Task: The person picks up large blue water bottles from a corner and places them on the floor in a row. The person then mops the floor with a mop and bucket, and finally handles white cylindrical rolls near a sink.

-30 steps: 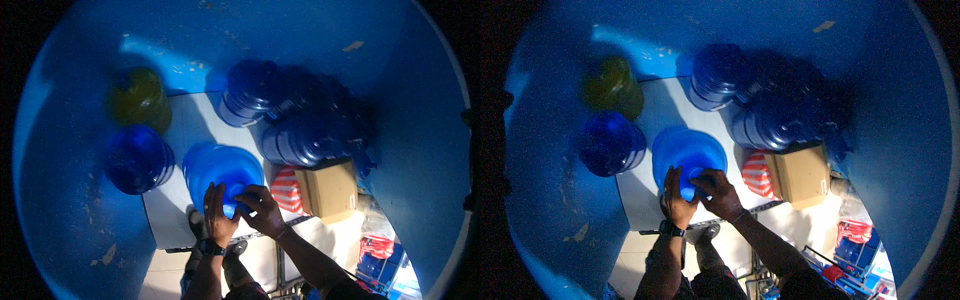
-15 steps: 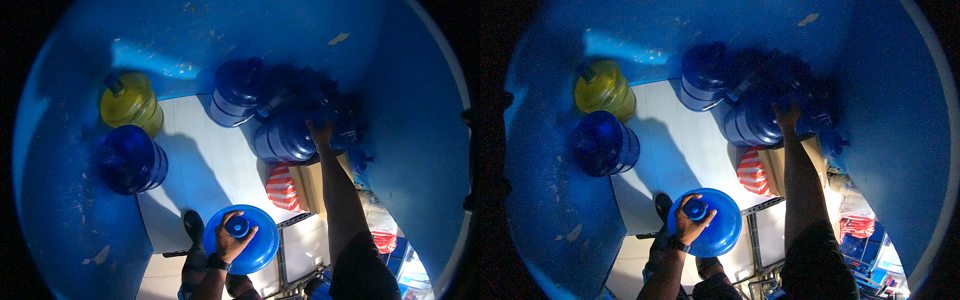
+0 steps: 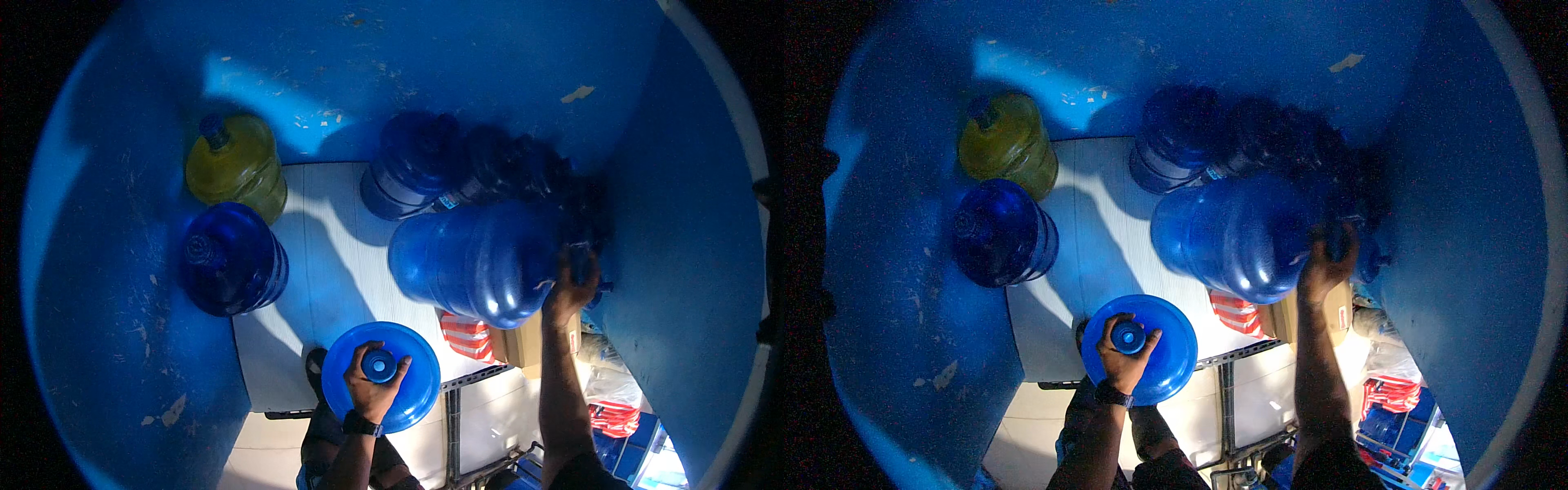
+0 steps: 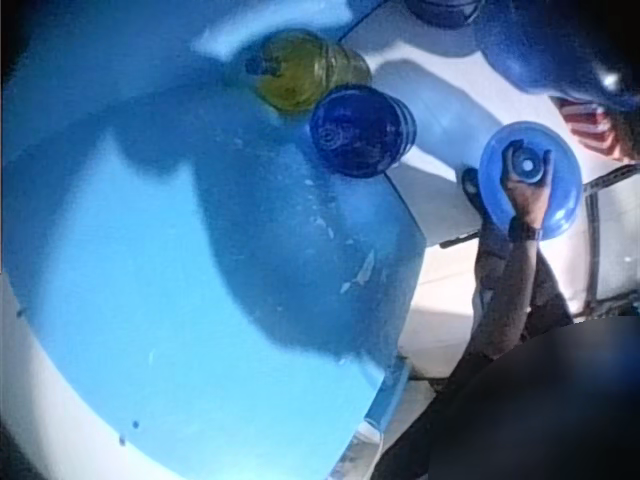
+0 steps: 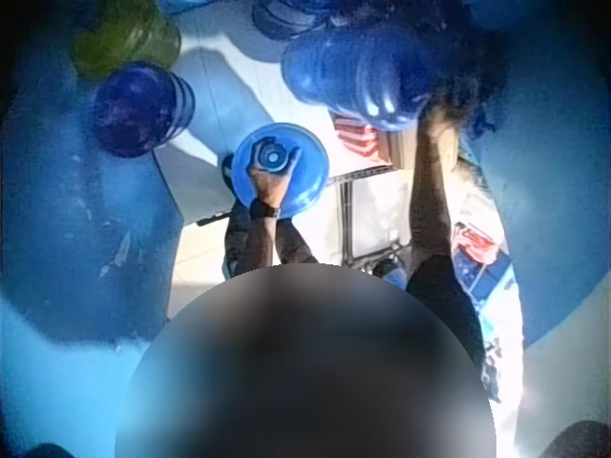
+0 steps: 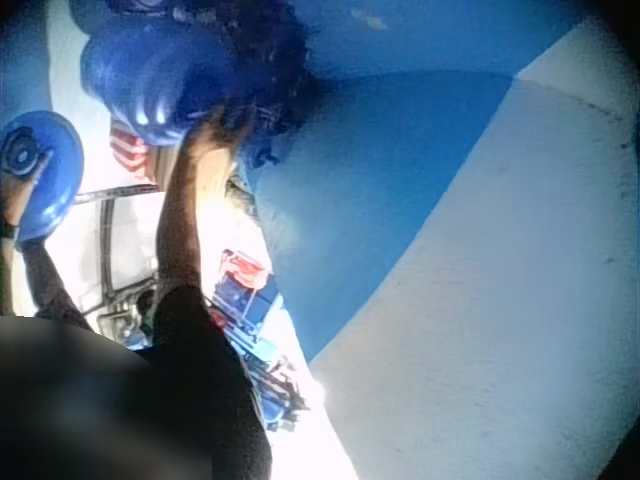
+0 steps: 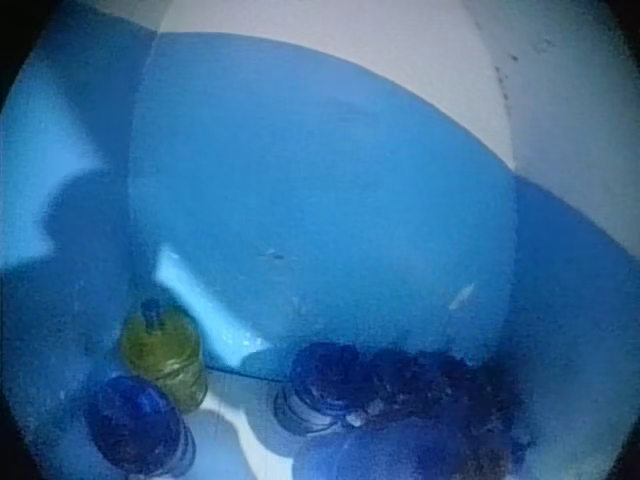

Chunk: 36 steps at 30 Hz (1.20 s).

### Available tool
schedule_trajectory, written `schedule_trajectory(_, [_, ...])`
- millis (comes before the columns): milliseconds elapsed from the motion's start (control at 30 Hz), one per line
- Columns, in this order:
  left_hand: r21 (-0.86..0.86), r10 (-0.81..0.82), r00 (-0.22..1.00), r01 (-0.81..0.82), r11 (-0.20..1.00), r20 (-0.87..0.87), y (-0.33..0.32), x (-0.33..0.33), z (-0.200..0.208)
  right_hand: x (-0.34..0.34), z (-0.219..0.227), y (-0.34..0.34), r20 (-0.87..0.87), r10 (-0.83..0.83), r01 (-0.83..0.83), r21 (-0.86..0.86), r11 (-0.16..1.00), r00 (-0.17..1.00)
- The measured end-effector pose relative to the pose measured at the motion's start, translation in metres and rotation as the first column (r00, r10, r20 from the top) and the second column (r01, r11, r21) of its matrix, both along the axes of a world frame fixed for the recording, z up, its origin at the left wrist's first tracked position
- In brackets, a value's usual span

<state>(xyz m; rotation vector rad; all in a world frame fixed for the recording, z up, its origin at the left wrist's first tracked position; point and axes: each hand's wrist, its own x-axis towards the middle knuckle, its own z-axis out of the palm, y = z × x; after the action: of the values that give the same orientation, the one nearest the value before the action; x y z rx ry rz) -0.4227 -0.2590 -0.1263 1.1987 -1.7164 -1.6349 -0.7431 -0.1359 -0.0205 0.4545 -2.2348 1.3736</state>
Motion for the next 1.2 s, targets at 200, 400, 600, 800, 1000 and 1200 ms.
schedule_trajectory(200, [-0.117,-0.068,0.997,0.066,0.991,-0.018,-0.006,-0.004,0.005,-0.122,0.057,-0.136,0.17,0.458,-0.488,0.34,0.804,0.873])
schedule_trajectory(400, [-0.071,-0.092,0.996,0.091,0.993,-0.011,-0.016,-0.008,0.002,-0.165,-0.016,-0.275,0.417,0.271,-0.491,0.803,0.338,0.868])
schedule_trajectory(600, [-0.113,-0.016,1.0,0.018,0.993,0.015,-0.02,0.003,0.003,-0.148,-0.11,-0.268,0.401,0.193,-0.444,0.767,0.464,0.895])
schedule_trajectory(800, [-0.139,0.182,0.983,-0.181,0.974,-0.007,-0.018,0.012,0.008,-0.092,-0.109,-0.212,0.335,0.258,-0.423,0.732,0.534,0.906])
schedule_trajectory(1000, [-0.239,0.315,0.945,-0.326,0.915,-0.085,0.015,0.036,0.019,0.01,-0.103,-0.127,0.413,0.151,-0.416,0.686,0.598,0.898])
schedule_trajectory(1200, [-0.408,0.306,0.925,-0.375,0.833,-0.225,0.055,0.097,0.043,0.119,-0.075,-0.015,0.172,0.402,-0.425,0.557,0.714,0.9])
